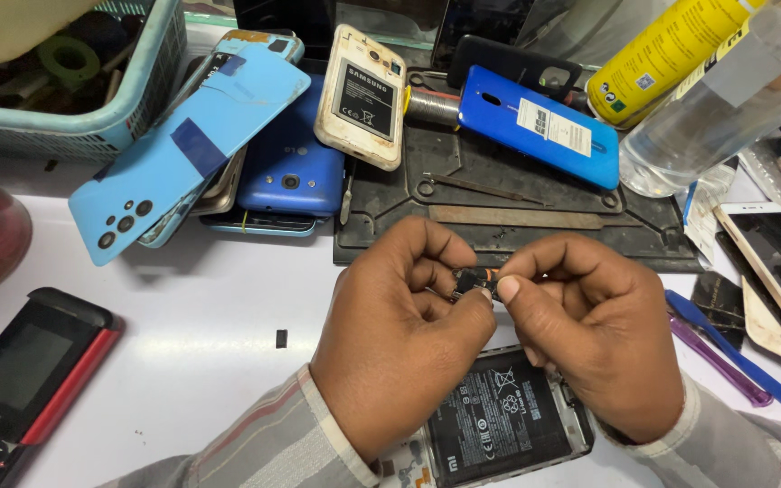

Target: The person handles a small circuit board, aligns and attaches a connector, then places the board into a smartphone chassis. The person uses a screwdriver to secure the board and continues adjusting internal components.

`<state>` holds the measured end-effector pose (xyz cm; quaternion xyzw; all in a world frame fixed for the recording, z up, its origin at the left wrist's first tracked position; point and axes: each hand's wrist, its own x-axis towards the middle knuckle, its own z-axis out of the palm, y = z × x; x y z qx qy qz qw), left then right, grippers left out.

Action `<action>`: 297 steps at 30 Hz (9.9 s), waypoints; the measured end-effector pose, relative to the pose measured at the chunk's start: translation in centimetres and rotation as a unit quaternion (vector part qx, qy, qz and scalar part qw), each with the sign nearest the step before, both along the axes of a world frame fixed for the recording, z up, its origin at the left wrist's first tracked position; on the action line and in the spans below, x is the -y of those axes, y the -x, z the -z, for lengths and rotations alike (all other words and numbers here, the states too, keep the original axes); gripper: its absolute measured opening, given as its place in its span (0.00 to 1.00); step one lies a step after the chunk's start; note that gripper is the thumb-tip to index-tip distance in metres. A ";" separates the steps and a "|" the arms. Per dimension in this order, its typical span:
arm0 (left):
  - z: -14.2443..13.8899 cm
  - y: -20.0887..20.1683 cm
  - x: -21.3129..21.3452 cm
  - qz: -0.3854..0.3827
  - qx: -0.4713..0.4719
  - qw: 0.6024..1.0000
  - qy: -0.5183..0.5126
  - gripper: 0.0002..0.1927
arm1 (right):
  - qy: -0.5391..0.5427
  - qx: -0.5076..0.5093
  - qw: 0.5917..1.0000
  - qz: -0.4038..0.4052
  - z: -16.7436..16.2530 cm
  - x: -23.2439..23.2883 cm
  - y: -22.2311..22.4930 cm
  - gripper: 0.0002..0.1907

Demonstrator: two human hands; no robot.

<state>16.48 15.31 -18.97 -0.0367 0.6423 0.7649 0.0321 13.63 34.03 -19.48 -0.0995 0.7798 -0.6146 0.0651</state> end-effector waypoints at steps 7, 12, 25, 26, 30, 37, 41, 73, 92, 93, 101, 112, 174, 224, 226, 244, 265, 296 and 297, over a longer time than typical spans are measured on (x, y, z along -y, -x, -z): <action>0.0 0.1 0.0 0.006 0.009 0.999 -0.037 0.12 | 0.028 0.014 0.999 -0.012 0.2 -0.4 0.2 0.08; -0.2 0.2 0.1 0.012 0.004 0.997 -0.072 0.12 | 0.173 0.094 0.979 -0.053 0.1 -0.9 0.7 0.12; -1.0 0.3 0.2 0.013 0.031 0.996 -0.084 0.13 | 0.163 0.104 0.979 -0.059 0.1 -1.0 0.9 0.11; -1.0 0.3 0.2 0.012 0.032 0.996 -0.086 0.13 | 0.161 0.106 0.980 -0.057 0.2 -1.0 0.8 0.10; -0.9 0.4 0.1 0.014 0.035 0.996 -0.086 0.13 | 0.162 0.112 0.979 -0.057 0.3 -1.2 0.9 0.10; -0.5 0.4 0.1 0.028 0.009 0.996 -0.083 0.11 | 0.203 0.138 0.967 -0.073 0.3 -1.5 1.3 0.12; -0.3 0.3 0.1 0.033 -0.007 0.996 -0.088 0.10 | 0.193 0.169 0.964 -0.068 0.2 -1.7 1.7 0.12; -0.5 0.3 0.1 0.026 0.013 0.998 -0.058 0.13 | 0.185 0.154 0.966 -0.092 0.5 -1.7 1.5 0.09; 0.1 0.1 0.0 0.019 -0.010 0.999 -0.041 0.12 | 0.024 0.035 0.998 -0.035 0.3 -1.2 0.6 0.08; 0.1 0.0 0.0 0.019 -0.025 0.999 -0.043 0.11 | 0.008 0.025 0.999 -0.032 0.3 -1.2 0.4 0.08; -0.4 -0.5 0.0 0.027 -0.058 0.997 -0.037 0.10 | 0.021 -0.029 0.998 -0.055 -0.2 -1.3 -0.1 0.08; -0.1 -0.8 -0.1 0.032 -0.075 0.996 -0.041 0.09 | 0.022 -0.009 0.997 -0.071 0.4 -1.8 0.2 0.07; -1.1 1.2 0.7 0.008 0.097 0.993 -0.072 0.14 | 0.169 0.136 0.975 -0.051 0.0 -2.0 1.5 0.13; -1.2 1.2 0.8 0.021 0.096 0.991 -0.088 0.12 | 0.045 -0.011 0.984 -0.173 -1.3 -1.9 1.1 0.29; -1.3 1.2 0.8 0.022 0.102 0.991 -0.086 0.12 | 0.060 -0.007 0.982 -0.178 -1.3 -2.0 1.1 0.29; -1.2 1.1 1.0 0.039 0.091 0.992 -0.074 0.23 | -0.020 -0.070 0.968 -0.238 -2.7 -1.5 1.1 0.36; -1.7 -1.8 0.6 0.061 -0.152 0.970 0.181 0.24 | -0.099 -0.127 0.967 -0.198 -3.9 -6.1 -0.5 0.28; -0.2 -2.0 -0.8 0.223 -0.216 0.864 0.395 0.35 | -0.259 -0.187 0.925 -0.208 -0.7 -9.1 -2.9 0.27; -0.2 -1.9 -0.8 0.228 -0.212 0.863 0.398 0.35 | -0.259 -0.187 0.925 -0.207 -0.7 -9.1 -2.9 0.27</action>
